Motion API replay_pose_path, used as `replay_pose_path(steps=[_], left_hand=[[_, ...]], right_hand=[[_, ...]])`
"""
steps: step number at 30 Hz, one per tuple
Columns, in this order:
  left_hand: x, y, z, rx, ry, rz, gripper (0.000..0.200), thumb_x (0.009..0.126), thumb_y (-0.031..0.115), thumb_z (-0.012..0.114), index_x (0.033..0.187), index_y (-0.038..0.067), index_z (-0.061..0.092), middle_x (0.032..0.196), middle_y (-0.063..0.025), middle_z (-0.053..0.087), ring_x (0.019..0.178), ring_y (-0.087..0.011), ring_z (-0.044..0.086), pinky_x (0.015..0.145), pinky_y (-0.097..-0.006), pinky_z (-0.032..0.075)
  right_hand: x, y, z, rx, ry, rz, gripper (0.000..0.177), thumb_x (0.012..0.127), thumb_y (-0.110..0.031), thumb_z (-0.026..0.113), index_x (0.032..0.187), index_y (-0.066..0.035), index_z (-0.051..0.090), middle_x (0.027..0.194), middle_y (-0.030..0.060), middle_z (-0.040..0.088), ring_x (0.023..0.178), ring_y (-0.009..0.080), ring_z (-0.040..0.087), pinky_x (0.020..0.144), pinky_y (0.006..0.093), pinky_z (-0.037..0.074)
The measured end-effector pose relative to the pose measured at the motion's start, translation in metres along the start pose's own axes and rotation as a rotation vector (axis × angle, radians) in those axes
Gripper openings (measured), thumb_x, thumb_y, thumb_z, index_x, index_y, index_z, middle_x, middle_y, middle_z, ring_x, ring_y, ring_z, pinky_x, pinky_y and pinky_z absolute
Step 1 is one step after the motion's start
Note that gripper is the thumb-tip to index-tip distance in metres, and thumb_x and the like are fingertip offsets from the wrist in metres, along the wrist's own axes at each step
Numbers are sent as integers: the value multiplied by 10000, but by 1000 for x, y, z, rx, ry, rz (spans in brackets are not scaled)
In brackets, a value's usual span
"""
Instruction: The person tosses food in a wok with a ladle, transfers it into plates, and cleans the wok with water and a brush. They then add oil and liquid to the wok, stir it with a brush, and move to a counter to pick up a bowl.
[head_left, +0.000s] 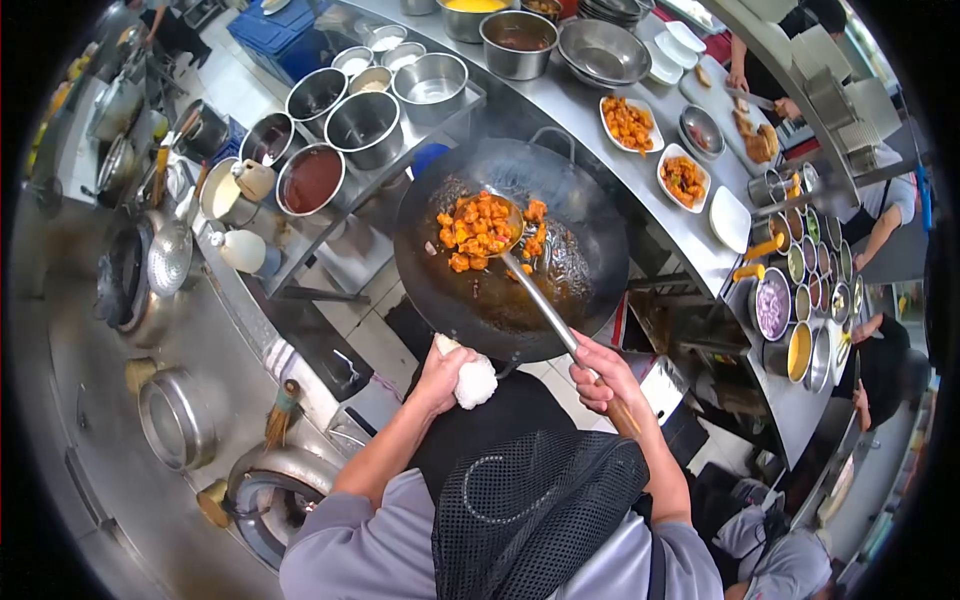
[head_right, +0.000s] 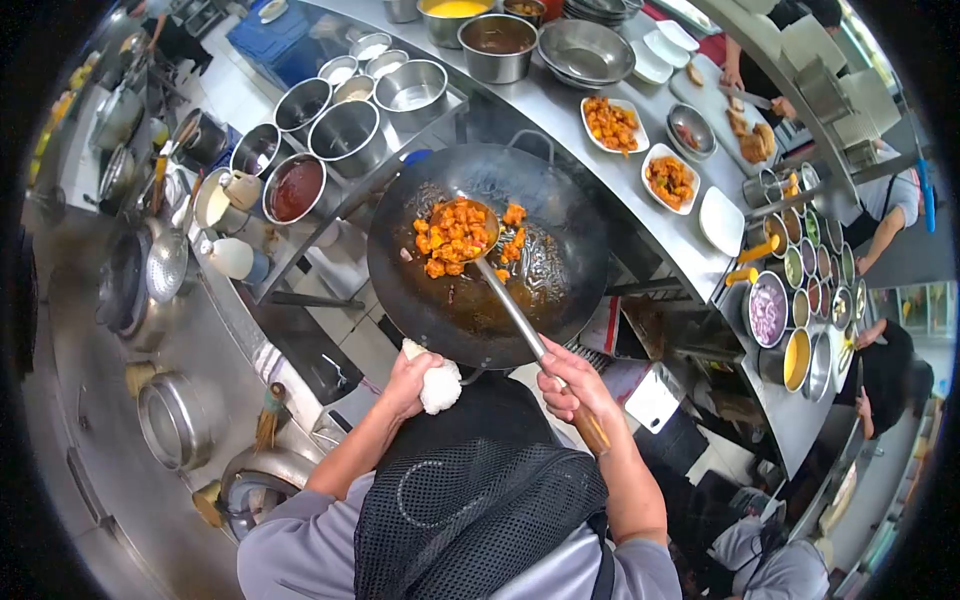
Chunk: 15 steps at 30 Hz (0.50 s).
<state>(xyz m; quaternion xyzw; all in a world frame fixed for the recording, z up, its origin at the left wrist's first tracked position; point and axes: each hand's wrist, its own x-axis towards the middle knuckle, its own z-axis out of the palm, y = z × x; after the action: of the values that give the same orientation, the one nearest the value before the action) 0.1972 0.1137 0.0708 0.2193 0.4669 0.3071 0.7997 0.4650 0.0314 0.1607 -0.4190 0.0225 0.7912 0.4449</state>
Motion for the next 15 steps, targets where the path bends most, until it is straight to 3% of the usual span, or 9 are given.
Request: replay_pose_path(steps=[4,10,14,15], left_hand=[[-1,27,-1,27,-71,-106,205,826,12,552,1028,49,561,846,-57,622,708,-194,644,620,-349,555],[26,59,-1,88,-111,-104,215,833,41,566,1047,23,572,854,-77,640,694,-217,659,611,-366,574],[35,88,15,86,-158,-45,203,840,23,565,1043,25,558,866,-61,629,698,-193,649,612,-344,564],[37,93,15,91,-158,-55,205,840,22,565,1044,27,558,861,-57,625,697,-191,647,609,-343,562]], right_hand=[[-20,10,-1,63,31,-53,513,1011,-184,497,1497,-186,333,658,7,414,365,28,328,296,186,295],[-55,8,8,439,-66,-351,521,1025,-185,464,1511,-189,275,644,2,393,335,27,328,276,196,316],[-70,-13,7,415,-90,-631,541,1035,-211,443,1532,-211,228,644,-1,403,347,28,346,287,204,334],[-72,-22,5,292,33,-707,552,1031,-224,453,1535,-201,227,646,1,411,356,33,353,295,210,338]])
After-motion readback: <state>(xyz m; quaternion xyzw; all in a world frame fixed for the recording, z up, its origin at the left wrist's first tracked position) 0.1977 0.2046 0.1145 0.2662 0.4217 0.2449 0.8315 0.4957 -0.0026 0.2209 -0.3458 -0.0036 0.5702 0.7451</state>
